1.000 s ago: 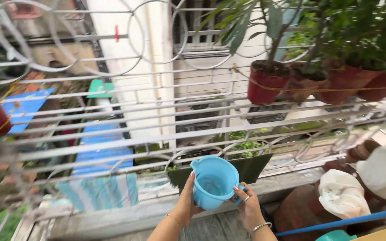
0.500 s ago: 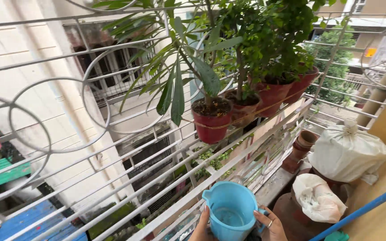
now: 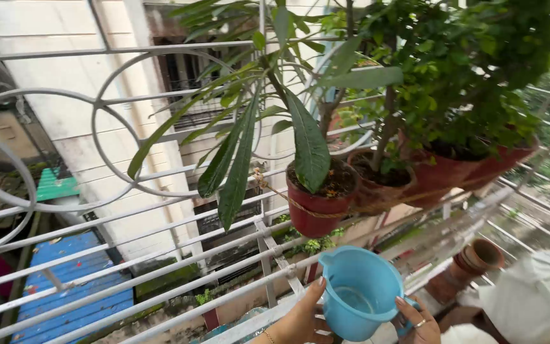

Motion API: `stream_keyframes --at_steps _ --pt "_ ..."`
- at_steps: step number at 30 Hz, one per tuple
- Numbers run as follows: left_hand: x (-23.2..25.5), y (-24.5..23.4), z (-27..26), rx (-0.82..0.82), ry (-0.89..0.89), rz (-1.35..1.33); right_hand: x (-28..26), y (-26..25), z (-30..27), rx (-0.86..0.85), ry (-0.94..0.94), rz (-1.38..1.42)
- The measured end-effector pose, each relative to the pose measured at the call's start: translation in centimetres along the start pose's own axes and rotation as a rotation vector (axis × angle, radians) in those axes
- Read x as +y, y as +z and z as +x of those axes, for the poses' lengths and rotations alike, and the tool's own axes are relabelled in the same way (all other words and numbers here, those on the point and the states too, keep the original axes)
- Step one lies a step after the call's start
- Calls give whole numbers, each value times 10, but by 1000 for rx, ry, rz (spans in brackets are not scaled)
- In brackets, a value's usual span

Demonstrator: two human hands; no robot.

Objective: The person waters various potted plants on a balcony using a small blue mug, refilling it from a yellow bucket as needed.

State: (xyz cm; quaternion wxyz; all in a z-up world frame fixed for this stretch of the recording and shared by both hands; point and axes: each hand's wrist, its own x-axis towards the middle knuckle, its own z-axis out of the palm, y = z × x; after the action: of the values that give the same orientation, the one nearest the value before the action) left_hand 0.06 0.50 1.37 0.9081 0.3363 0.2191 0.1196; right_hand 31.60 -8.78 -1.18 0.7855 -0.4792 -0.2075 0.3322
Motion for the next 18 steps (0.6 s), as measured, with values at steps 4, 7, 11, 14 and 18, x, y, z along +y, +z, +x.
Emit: stream_keyframes --at_steps 4,7,11,14,18 --pt "46 16 -17 -11 173 145 -26 35 61 -63 8 -100" --pt "59 6 -26 100 256 28 -34 54 78 -80 19 -154" --pt "68 -32 -44 227 390 -138 -50 98 94 -131 3 -215" --pt "72 -60 -62 325 470 -249 -54 128 83 -161 -10 -262" --pt "86 -92 -96 436 558 -286 -72 157 33 -131 -105 -304"
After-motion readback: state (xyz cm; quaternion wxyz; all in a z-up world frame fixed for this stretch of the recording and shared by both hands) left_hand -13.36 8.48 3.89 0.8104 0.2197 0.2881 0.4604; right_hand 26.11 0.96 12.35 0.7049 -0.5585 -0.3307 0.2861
